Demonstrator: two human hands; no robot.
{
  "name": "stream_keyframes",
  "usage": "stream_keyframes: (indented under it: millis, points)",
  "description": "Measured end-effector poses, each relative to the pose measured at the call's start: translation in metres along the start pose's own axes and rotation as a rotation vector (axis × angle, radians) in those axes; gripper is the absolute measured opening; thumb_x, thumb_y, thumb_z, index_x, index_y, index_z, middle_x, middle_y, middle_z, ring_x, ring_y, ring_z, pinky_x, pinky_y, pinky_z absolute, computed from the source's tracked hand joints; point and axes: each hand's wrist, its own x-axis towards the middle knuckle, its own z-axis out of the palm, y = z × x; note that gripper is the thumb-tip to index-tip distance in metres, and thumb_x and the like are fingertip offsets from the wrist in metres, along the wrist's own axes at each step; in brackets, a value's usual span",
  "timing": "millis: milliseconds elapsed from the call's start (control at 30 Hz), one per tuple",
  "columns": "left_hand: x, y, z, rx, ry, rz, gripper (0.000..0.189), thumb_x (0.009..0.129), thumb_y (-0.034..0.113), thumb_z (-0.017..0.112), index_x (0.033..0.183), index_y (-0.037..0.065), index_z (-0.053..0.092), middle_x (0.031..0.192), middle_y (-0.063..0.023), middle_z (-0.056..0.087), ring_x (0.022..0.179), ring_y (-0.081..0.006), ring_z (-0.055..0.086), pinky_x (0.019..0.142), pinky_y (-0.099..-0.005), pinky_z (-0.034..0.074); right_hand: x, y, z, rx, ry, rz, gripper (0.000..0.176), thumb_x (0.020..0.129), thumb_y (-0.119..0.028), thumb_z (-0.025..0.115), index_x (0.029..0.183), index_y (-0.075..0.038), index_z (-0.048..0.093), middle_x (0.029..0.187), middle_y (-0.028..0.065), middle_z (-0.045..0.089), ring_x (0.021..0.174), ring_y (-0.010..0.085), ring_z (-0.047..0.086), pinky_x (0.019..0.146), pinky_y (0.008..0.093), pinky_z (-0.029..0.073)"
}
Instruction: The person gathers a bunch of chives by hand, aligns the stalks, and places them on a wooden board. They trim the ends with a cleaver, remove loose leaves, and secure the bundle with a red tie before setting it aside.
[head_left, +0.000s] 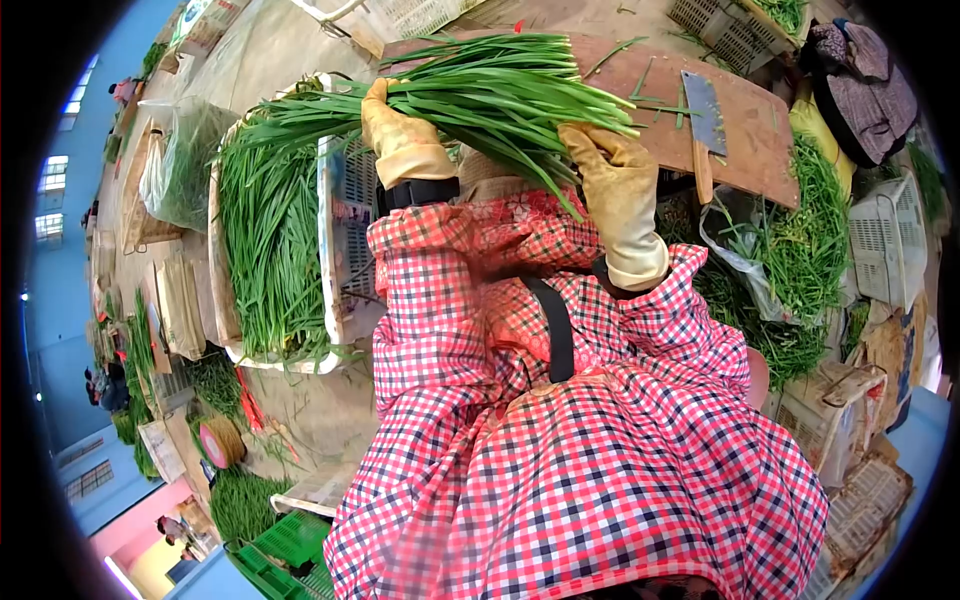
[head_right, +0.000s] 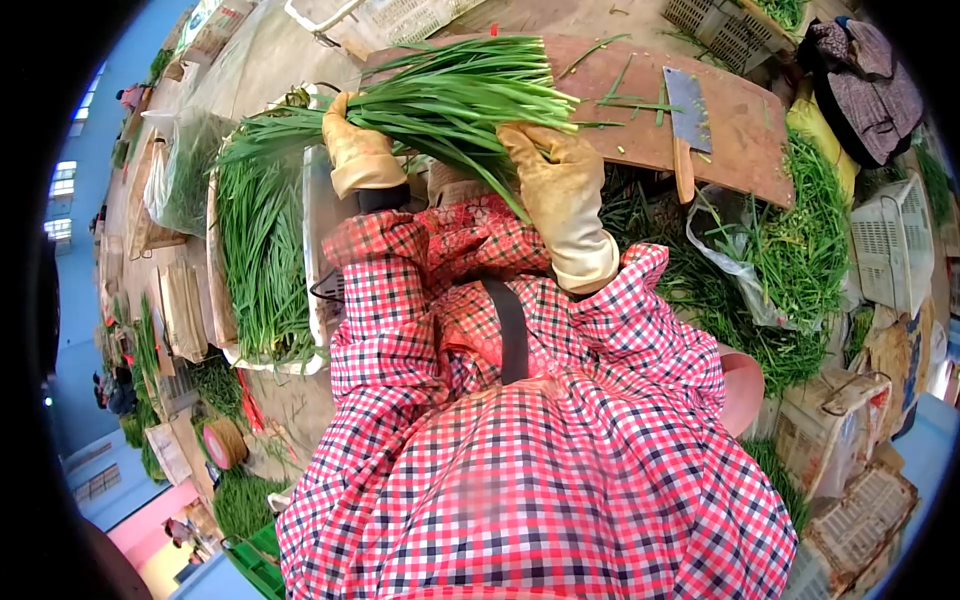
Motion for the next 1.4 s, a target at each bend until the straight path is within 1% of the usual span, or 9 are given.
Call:
stream_keyframes:
  millis: [400,500,600,867,933,1067,1200,1300,1400]
  points:
    - [-0.010,-0.008,0.018,0.096,-0.040,0.035,0.016,0.092,0.017,0.053,0.085,0.004,0.058,0.085,-0.0095,0.062,0.078,-0.0247,0.058,0.078,-0.0381,0.051,0.004,0.015,-0.075,-0.623,0.012,-0.419,0.014,0.086,-0.020,0.070,0.082,-0.007,0.068,0.076,0.0120,0.067,0.072,0.0310,0.066,0.066,0.0386,0.051]
    - [0.011,-0.003,0.003,0.088,-0.119,-0.062,0.009,0.095,0.009,0.051,0.096,0.002,0.057,0.088,-0.0086,0.064,0.081,-0.0210,0.060,0.080,-0.0345,0.052,-0.013,0.041,-0.108,-0.655,-0.143,0.096,0.026,0.092,-0.030,0.064,0.092,-0.005,0.072,0.073,0.0120,0.067,0.068,0.0286,0.066,0.065,0.0383,0.052]
    - [0.025,-0.012,-0.023,0.803,-0.281,0.461,0.014,0.092,0.001,0.054,0.105,0.001,0.056,0.091,-0.0092,0.066,0.080,-0.0190,0.062,0.073,-0.0329,0.055,-0.017,0.065,-0.128,-1.314,-0.604,0.151,0.025,0.088,-0.032,0.066,0.091,-0.008,0.074,0.082,0.0145,0.070,0.078,0.0331,0.068,0.067,0.0414,0.053]
    - [0.008,-0.014,-0.028,0.904,-0.186,0.637,0.042,0.082,-0.013,0.061,0.121,0.000,0.053,0.096,-0.0131,0.068,0.076,-0.0229,0.067,0.062,-0.0361,0.058,-0.024,0.005,-0.040,0.116,-0.423,0.194,0.064,0.082,-0.021,0.079,0.134,0.004,0.051,0.113,0.0122,0.067,0.078,0.0104,0.062,0.071,0.0232,0.052]
    - [0.029,-0.005,-0.028,0.324,-0.319,0.196,0.041,0.084,-0.012,0.058,0.122,0.003,0.053,0.096,-0.0122,0.067,0.077,-0.0233,0.067,0.062,-0.0369,0.058,-0.026,0.015,-0.021,0.461,-0.356,0.360,0.053,0.084,-0.016,0.077,0.128,0.006,0.056,0.105,0.0111,0.069,0.073,0.0090,0.059,0.066,0.0222,0.050]
    - [0.028,-0.005,-0.029,0.262,-0.273,0.192,0.034,0.088,-0.007,0.054,0.120,0.004,0.055,0.097,-0.0125,0.067,0.077,-0.0241,0.068,0.063,-0.0383,0.060,-0.034,0.023,-0.025,0.338,-0.317,0.362,0.027,0.087,-0.008,0.069,0.112,0.003,0.068,0.088,0.0053,0.070,0.067,0.0082,0.058,0.060,0.0216,0.047]
    - [0.020,0.007,-0.025,0.106,-0.273,0.022,0.032,0.089,-0.005,0.054,0.118,0.006,0.055,0.099,-0.0142,0.068,0.079,-0.0268,0.068,0.066,-0.0409,0.060,-0.044,0.058,-0.074,-0.622,-0.552,-0.025,0.022,0.087,-0.017,0.070,0.100,0.001,0.073,0.082,0.0115,0.072,0.070,0.0159,0.067,0.064,0.0277,0.052]
    - [0.008,0.010,-0.023,0.103,-0.232,0.043,0.025,0.091,0.004,0.054,0.116,0.008,0.056,0.100,-0.0151,0.068,0.080,-0.0290,0.069,0.067,-0.0434,0.060,-0.042,0.045,-0.098,-0.195,-0.564,0.511,0.036,0.087,-0.026,0.070,0.113,0.000,0.068,0.103,0.0140,0.071,0.092,0.0207,0.069,0.079,0.0303,0.054]
    - [-0.008,0.000,-0.019,0.350,-0.143,0.315,0.023,0.089,0.023,0.062,0.107,0.010,0.059,0.096,-0.0092,0.068,0.079,-0.0261,0.067,0.065,-0.0426,0.058,-0.026,0.010,-0.084,0.462,-0.556,0.550,0.050,0.087,-0.021,0.071,0.129,0.001,0.057,0.124,0.0142,0.063,0.107,0.0214,0.065,0.087,0.0309,0.053]
